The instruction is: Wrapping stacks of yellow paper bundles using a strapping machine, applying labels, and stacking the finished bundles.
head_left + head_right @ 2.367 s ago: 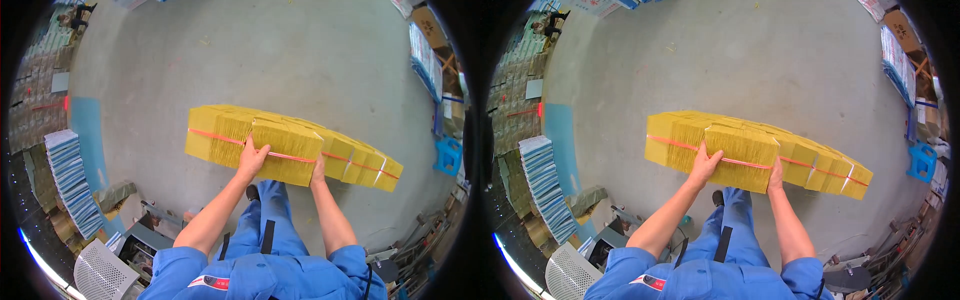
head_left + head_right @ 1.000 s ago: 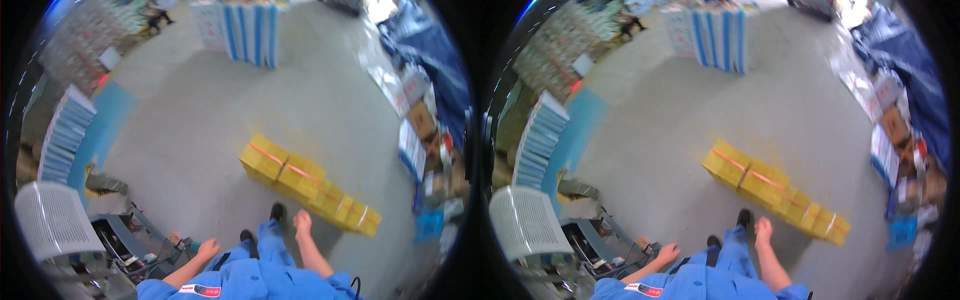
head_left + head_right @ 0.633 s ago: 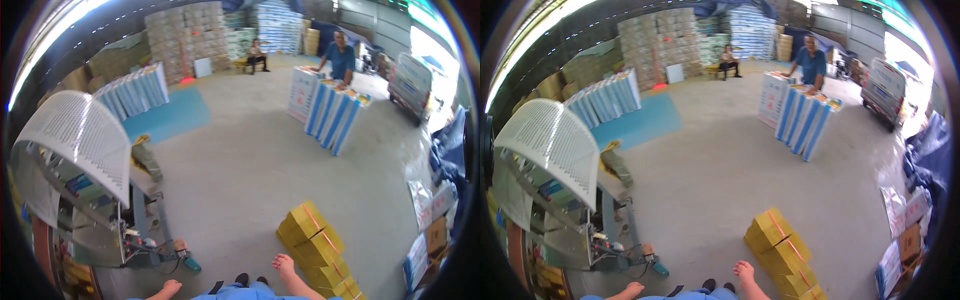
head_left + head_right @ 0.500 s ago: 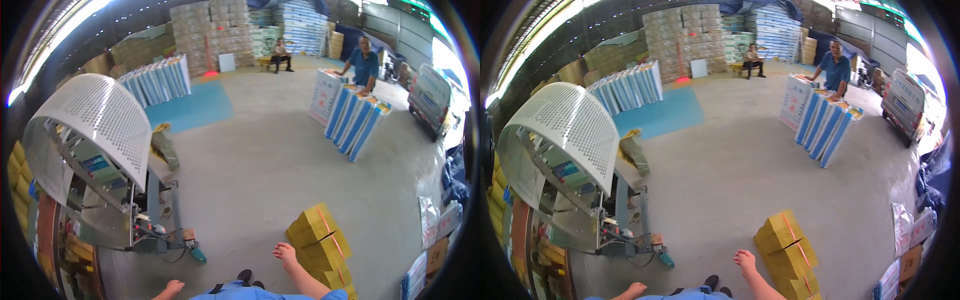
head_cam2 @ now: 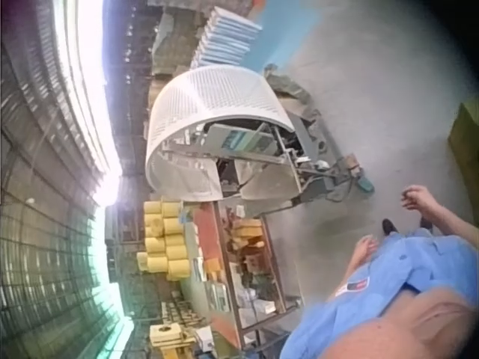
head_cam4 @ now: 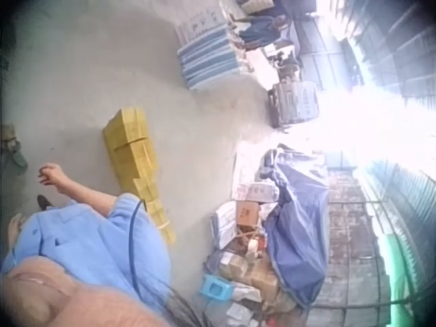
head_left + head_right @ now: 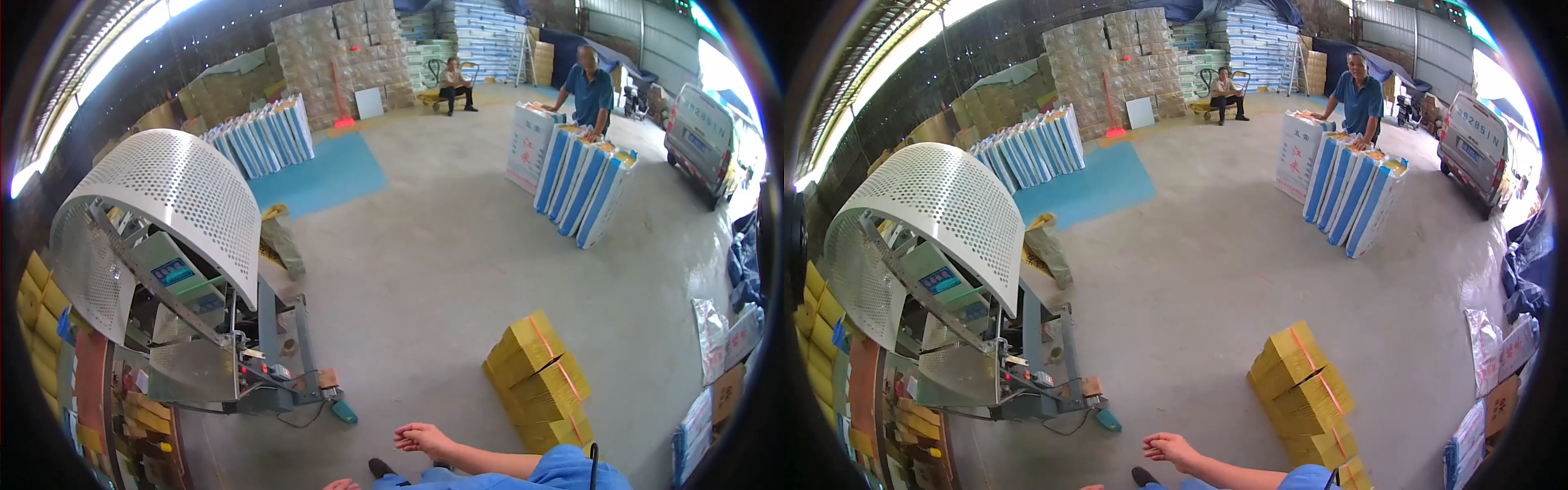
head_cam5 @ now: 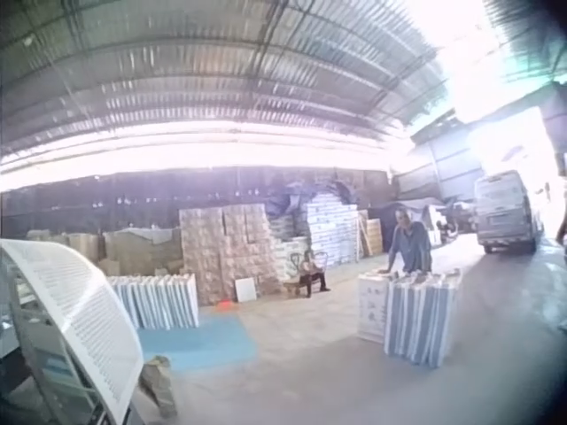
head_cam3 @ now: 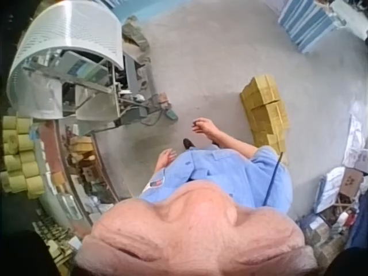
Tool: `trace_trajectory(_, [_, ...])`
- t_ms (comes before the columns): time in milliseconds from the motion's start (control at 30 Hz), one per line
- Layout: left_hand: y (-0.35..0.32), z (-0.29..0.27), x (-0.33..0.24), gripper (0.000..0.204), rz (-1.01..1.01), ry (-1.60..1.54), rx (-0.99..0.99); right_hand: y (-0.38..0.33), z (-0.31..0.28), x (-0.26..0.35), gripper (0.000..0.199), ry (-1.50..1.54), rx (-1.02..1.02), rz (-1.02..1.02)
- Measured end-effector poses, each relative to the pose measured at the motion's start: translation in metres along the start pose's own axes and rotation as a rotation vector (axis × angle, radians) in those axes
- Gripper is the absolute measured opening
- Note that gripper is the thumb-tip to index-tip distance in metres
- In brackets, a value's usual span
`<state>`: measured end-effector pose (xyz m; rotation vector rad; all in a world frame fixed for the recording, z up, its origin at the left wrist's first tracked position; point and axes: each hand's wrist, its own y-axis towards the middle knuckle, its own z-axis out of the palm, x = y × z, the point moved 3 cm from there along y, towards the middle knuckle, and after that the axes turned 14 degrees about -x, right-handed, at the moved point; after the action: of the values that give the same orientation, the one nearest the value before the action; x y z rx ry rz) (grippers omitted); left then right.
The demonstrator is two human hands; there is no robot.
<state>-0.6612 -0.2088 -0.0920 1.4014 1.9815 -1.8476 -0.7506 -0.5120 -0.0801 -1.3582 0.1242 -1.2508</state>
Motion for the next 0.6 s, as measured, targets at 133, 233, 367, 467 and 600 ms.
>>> trace_trajectory(133, [-0.041,-0.001,-0.044,0.033,-0.010,-0.536,0.049,-0.034,0.069,0.002,0.027,-0.029,0.245,-0.067])
trace_trajectory(233, [-0.059,-0.035,-0.070,0.032,0.220,-0.642,0.056,-0.068,0.124,0.012,0.028,-0.014,0.361,-0.131])
trace_trajectory(367, [-0.119,-0.122,-0.127,0.021,0.526,-0.690,-0.214,-0.105,0.201,0.021,0.024,-0.010,0.494,-0.238])
trace_trajectory(467, [-0.178,-0.208,-0.153,0.020,0.894,-0.682,-0.380,-0.137,0.267,0.039,0.023,0.008,0.654,-0.500])
trace_trajectory(600, [-0.270,-0.293,-0.166,0.012,1.379,-0.632,-0.728,-0.211,0.377,0.060,0.025,0.101,0.953,-0.805])
